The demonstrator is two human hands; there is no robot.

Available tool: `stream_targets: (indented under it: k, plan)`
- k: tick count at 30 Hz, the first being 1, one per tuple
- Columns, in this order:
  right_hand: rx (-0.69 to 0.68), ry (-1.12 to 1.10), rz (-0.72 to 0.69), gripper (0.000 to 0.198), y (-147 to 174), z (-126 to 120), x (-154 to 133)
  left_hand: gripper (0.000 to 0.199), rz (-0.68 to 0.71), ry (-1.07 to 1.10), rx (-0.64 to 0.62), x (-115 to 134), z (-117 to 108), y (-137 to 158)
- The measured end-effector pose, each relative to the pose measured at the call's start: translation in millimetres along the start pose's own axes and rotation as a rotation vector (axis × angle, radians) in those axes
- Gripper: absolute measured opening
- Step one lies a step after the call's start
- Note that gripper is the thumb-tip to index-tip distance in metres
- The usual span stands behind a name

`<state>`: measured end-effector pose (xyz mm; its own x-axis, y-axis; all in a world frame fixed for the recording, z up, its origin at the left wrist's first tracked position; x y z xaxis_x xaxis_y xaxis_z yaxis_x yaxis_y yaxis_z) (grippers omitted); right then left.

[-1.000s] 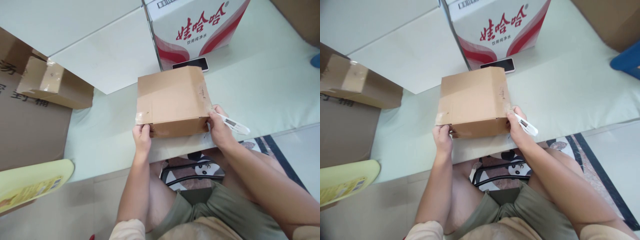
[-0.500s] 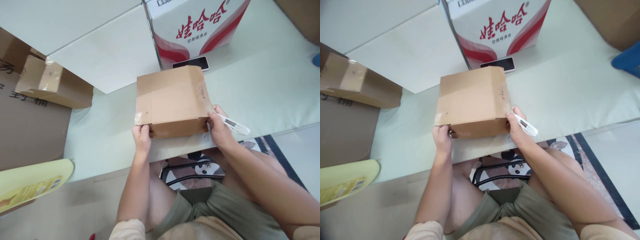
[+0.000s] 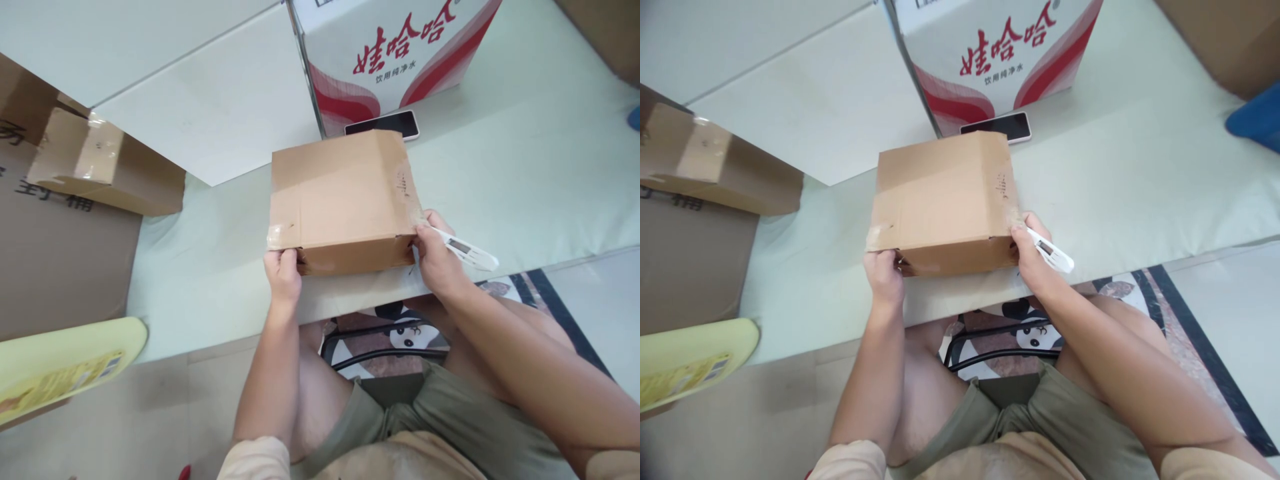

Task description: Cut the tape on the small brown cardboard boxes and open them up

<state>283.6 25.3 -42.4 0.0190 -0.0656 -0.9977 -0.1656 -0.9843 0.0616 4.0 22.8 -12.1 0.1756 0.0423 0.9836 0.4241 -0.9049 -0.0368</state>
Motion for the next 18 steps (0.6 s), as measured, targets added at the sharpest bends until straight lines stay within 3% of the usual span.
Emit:
stream_targets:
  k: [13,18]
  plan:
    - [-0.014,-0.069,0.036,0.022,-3.5,1.0,-3.5,0.017,0.176,0.002,0.044,4.6,-0.7,-3.7]
    - [-0.008,0.025,-0.003,0.022,-5.2,-3.3,-7.7,0.02,0.134,-0.013,0.041,4.1,2.5,-6.8]
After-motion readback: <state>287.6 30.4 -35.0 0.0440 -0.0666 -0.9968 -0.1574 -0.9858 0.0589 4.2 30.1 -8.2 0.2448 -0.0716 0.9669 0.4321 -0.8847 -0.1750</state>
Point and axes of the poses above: each hand's wrist, its own y-axis away from the middle knuckle, its own z-axis out of the palm, x = y × z, the point moved 5 cm from there along -y, towards the middle knuckle, and after that the axes turned 2 degrees about -z, right-handed, at the moved point
